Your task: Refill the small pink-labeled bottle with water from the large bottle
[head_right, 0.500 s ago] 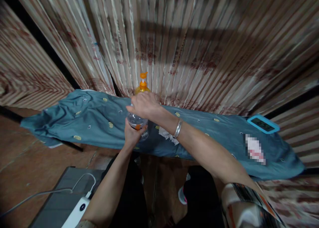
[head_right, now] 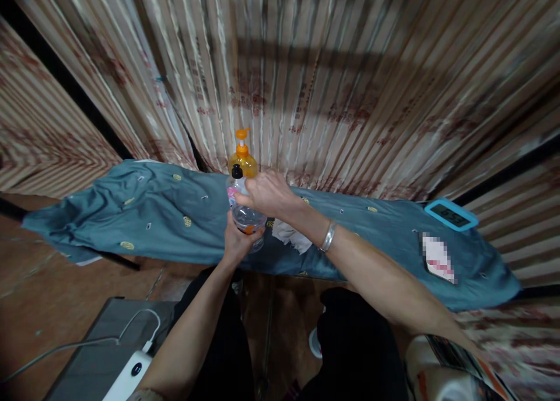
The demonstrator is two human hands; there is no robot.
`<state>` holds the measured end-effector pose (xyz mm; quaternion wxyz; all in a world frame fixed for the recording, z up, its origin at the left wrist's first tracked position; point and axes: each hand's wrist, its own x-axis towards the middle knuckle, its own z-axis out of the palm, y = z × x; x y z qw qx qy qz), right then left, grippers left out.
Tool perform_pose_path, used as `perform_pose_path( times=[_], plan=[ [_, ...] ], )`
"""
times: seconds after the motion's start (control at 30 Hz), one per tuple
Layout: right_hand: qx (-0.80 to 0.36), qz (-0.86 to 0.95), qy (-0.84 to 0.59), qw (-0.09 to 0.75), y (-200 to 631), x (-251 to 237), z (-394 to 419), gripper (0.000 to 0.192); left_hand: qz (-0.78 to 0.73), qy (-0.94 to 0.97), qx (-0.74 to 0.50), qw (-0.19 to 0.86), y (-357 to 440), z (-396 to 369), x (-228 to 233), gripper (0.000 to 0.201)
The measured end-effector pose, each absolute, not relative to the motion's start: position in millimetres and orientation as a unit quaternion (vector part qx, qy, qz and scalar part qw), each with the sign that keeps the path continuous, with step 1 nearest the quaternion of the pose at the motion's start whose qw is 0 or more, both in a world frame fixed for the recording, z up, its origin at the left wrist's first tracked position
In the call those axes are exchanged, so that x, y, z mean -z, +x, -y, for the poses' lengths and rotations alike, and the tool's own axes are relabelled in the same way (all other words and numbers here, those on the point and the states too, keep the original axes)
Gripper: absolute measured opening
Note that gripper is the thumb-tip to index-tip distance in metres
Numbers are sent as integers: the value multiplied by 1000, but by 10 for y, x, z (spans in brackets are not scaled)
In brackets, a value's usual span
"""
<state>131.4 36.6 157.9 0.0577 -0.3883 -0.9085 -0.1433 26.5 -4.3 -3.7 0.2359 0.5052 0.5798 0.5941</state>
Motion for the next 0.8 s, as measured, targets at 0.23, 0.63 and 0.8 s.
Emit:
perform_pose_path(
  times=[0.23,0.63,0.8],
  plan=[
    [142,923,-355,46,1344,-1590,-423,56,-571,514,-596,236,252,23,38,72],
    [111,956,-270,-25,1466,-1769,-433,43,-574,523,-578,252,290,-43,72,73],
    [107,954,-279,-40,1534,-1852,-351,49,-570,532,-571,257,312,-63,66,70]
  ],
)
